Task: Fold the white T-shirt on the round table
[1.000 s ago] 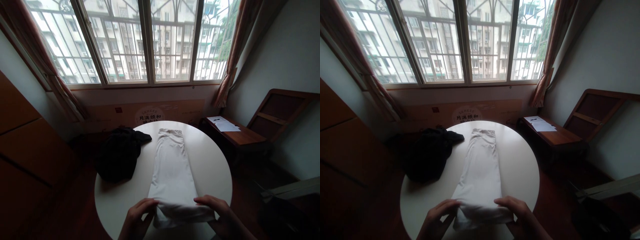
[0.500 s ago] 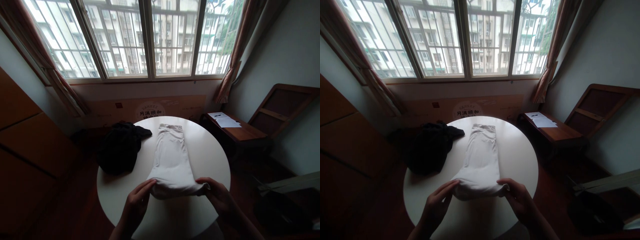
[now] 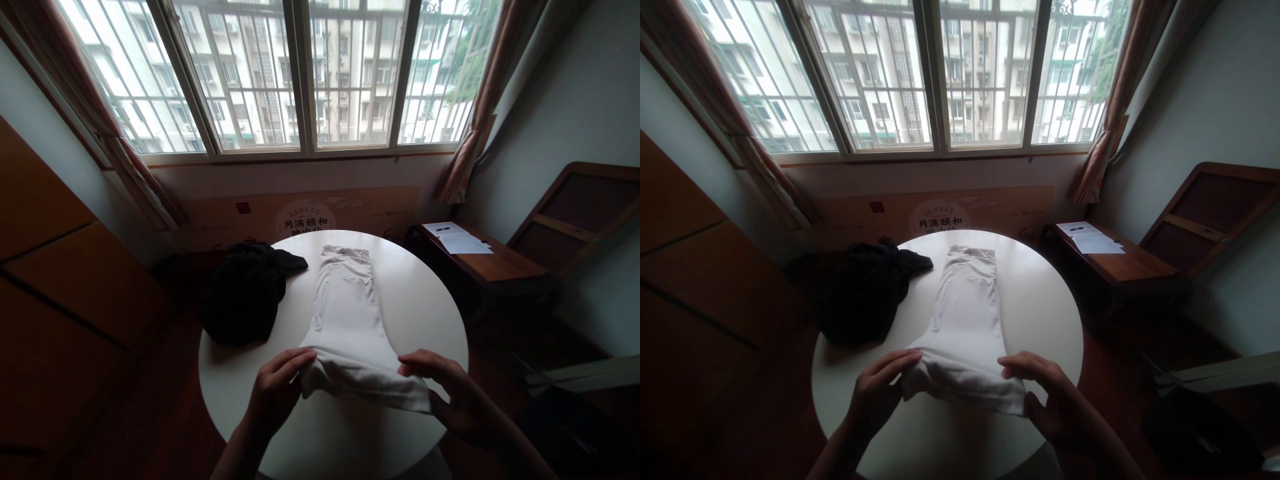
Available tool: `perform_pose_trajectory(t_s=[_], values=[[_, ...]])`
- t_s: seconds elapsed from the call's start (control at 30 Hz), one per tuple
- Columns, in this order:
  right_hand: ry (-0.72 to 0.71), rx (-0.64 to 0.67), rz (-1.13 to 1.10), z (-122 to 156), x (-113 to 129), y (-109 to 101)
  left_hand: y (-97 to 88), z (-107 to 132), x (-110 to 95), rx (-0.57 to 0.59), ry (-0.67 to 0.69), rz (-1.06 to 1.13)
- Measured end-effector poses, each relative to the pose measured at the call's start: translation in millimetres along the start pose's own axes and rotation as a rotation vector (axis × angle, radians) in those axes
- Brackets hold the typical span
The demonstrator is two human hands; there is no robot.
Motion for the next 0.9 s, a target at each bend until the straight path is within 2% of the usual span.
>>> perform_pose_trajectory(t_s=[0.1, 0.23, 0.3, 0.37, 0.43, 0.53, 0.6, 0.7, 0.8, 0.9], values=[[-0.066, 0.016, 0.053, -8.4, 8.8, 6.0, 5.0, -3.2, 14.5, 0.069, -0.178, 0.11], [-0.124, -0.076, 0.117, -14.9, 9.3, 6.7, 15.2, -4.3, 28.6, 0.133, -0.397, 0.278], [-0.122, -0.122, 0.105, -15.4, 5.9, 6.5, 25.0, 1.0, 38.5, 0.154, -0.565, 0.414], [-0.033, -0.149, 0.045, -16.5, -4.2, 7.2, 38.2, 12.5, 49.2, 0.181, -0.78, 0.559], [0.144, -0.158, -0.065, -17.1, -21.8, 10.9, 50.9, 27.0, 57.0, 0.214, -0.986, 0.663], [0.427, -0.155, -0.301, -12.9, -50.0, 24.8, 62.0, 43.4, 63.3, 0.241, -1.185, 0.764], [0.558, -0.169, -0.436, -8.0, -64.1, 34.4, 66.4, 47.7, 63.7, 0.266, -1.228, 0.834], [0.629, -0.168, -0.504, -2.4, -74.5, 43.4, 70.1, 45.1, 57.7, 0.36, -1.155, 0.898], [0.61, -0.138, -0.491, 1.4, -73.2, 45.1, 63.4, 39.6, 53.5, 0.371, -1.034, 0.833], [0.503, -0.095, -0.448, 2.4, -55.3, 39.4, 49.8, 35.4, 48.5, 0.318, -0.906, 0.728]])
Point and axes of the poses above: each hand's wrist, its own z-axis away from the middle knuckle, its own y-axis out of the palm, x = y × z, the point moved 9 cm from there along -z, towards the middle knuckle, and after that the axes turned 1 degree about y, right-handed, at the moved point
